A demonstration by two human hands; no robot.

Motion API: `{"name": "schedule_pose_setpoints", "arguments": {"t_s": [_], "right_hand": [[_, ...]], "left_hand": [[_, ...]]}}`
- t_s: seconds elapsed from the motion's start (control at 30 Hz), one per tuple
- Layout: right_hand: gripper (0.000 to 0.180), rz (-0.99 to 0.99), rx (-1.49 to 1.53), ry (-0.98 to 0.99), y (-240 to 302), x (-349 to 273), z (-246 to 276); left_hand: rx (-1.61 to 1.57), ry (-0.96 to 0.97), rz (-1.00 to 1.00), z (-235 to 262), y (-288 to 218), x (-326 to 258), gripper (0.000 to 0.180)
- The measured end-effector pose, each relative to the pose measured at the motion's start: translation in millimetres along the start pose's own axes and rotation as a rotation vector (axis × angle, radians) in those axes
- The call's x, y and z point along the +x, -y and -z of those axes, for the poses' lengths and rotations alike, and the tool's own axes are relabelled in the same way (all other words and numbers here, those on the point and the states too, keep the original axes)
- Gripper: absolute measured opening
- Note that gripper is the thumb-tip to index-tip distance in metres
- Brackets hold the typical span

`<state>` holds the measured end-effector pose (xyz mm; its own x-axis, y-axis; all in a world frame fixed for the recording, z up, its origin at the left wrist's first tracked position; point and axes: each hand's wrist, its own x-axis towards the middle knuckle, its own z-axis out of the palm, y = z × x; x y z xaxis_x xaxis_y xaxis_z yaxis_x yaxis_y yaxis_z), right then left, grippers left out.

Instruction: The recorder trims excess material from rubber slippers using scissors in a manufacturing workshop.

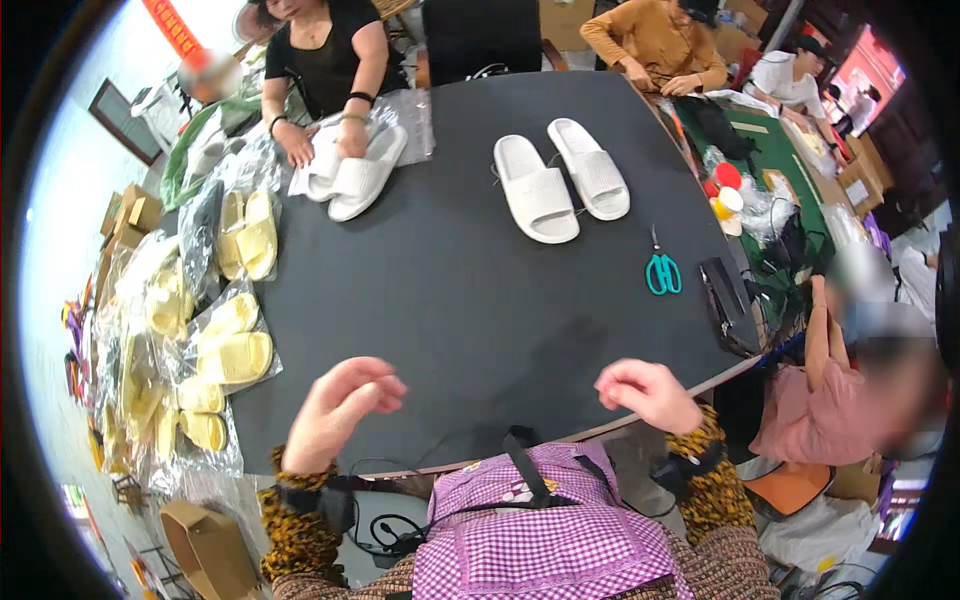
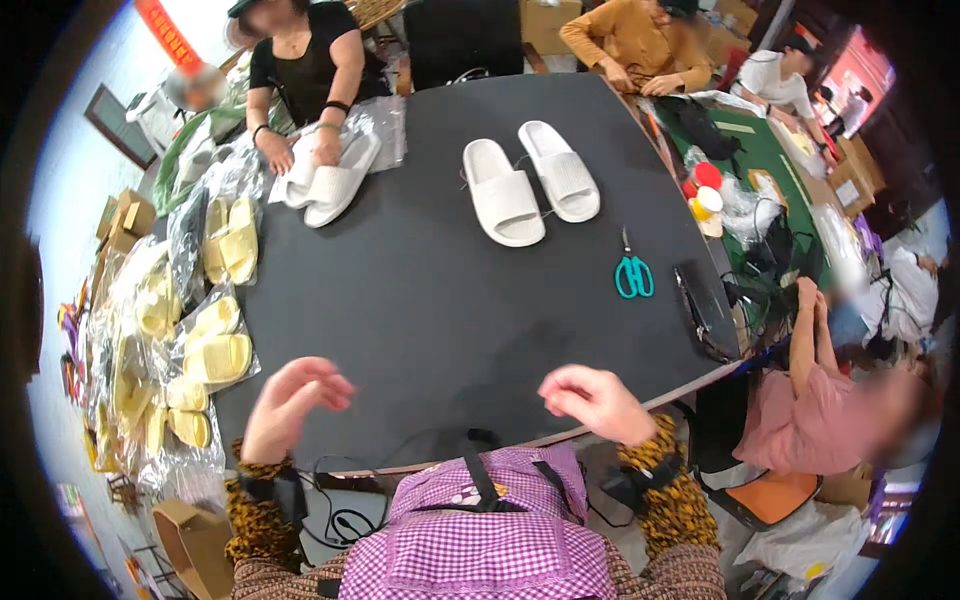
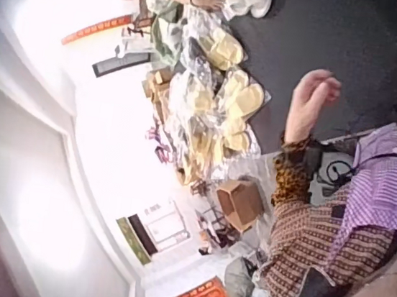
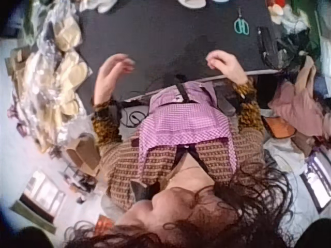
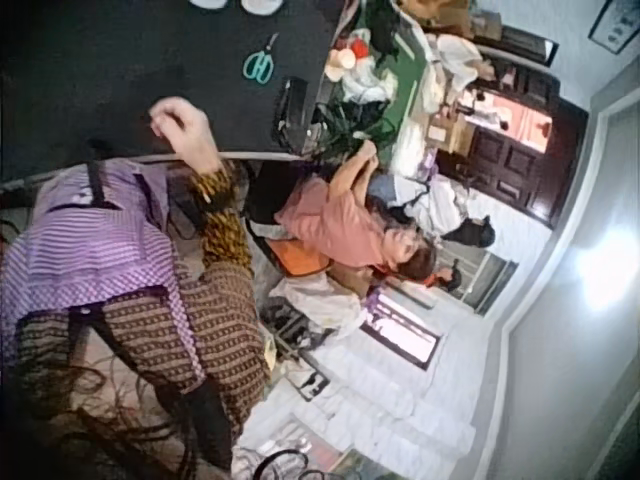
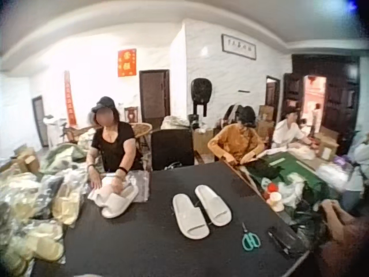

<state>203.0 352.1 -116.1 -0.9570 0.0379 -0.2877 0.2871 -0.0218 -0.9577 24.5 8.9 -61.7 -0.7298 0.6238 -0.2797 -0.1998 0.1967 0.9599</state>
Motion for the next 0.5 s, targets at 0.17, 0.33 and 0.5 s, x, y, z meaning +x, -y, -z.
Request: {"name": "schedule_pose_setpoints", "arguments": {"t_s": [0.17,0.33,0.5], "right_hand": [[0.011,0.228,-0.928,0.701,149.6,-44.6,3.5],[0.012,0.234,-1.067,1.206,197.7,-38.1,-1.3],[0.013,0.459,-0.737,1.2,185.4,-58.0,0.4]], "left_hand": [[0.255,0.306,-0.59,36.5,-78.8,-76.6,0.011],[0.347,0.615,-0.71,36.9,-110.2,-84.8,0.013],[0.269,0.718,-0.629,29.1,-101.2,-93.9,0.015]]}}
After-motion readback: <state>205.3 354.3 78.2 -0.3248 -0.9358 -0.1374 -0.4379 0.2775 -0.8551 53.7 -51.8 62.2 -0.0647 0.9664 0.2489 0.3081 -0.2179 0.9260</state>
